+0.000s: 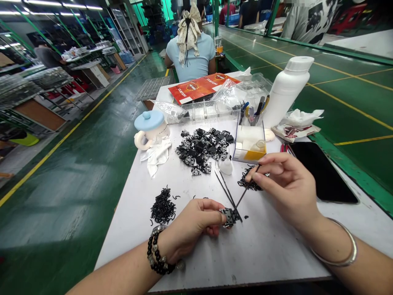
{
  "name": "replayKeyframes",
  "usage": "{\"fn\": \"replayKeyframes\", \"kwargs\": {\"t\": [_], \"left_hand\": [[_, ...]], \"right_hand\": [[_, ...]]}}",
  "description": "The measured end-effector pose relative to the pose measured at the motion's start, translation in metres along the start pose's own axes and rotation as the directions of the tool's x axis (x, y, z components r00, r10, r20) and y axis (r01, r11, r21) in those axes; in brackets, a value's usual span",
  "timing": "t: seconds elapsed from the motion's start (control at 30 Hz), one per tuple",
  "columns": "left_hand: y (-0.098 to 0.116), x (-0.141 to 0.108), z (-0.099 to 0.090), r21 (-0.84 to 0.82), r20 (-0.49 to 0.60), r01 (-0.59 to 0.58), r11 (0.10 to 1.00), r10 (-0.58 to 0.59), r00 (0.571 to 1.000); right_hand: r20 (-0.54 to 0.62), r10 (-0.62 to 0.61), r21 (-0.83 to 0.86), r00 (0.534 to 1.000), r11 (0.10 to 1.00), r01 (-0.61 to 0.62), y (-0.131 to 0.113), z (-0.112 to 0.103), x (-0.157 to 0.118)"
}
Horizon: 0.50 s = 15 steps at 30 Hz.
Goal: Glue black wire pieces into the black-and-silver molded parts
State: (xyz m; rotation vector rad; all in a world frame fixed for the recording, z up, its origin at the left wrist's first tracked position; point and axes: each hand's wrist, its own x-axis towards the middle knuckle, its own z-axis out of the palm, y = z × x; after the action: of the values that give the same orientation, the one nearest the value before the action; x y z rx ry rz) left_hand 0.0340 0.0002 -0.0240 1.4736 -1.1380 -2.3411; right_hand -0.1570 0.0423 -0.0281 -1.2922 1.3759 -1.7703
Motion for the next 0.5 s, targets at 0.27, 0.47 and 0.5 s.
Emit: {"fn": "replayKeyframes", "kwargs": {"t": [0.27, 0.47, 0.5], "left_hand": [[0.0, 0.0, 0.0, 0.002, 0.014, -0.007, 1.0, 0.007, 1.0], [0.001, -0.001, 0.0, 0.02, 0.016, -0.012, 1.0, 0.011, 1.0], [0.001, -0.001, 0.0, 0.024, 0.015, -0.017, 1.0, 0.016, 1.0]], "right_hand": [[-0.466, -0.521, -0.399, 0.715, 0.845, 0.356, -0.008, -0.033, 0.044], [-0.213, -0.704, -0.7, 0.678, 0.594, 0.398, 0.009, -0.045, 0.062], [-0.125, -0.693, -0.754, 0.71, 0.532, 0.386, 0.013, -0.044, 0.063]]}}
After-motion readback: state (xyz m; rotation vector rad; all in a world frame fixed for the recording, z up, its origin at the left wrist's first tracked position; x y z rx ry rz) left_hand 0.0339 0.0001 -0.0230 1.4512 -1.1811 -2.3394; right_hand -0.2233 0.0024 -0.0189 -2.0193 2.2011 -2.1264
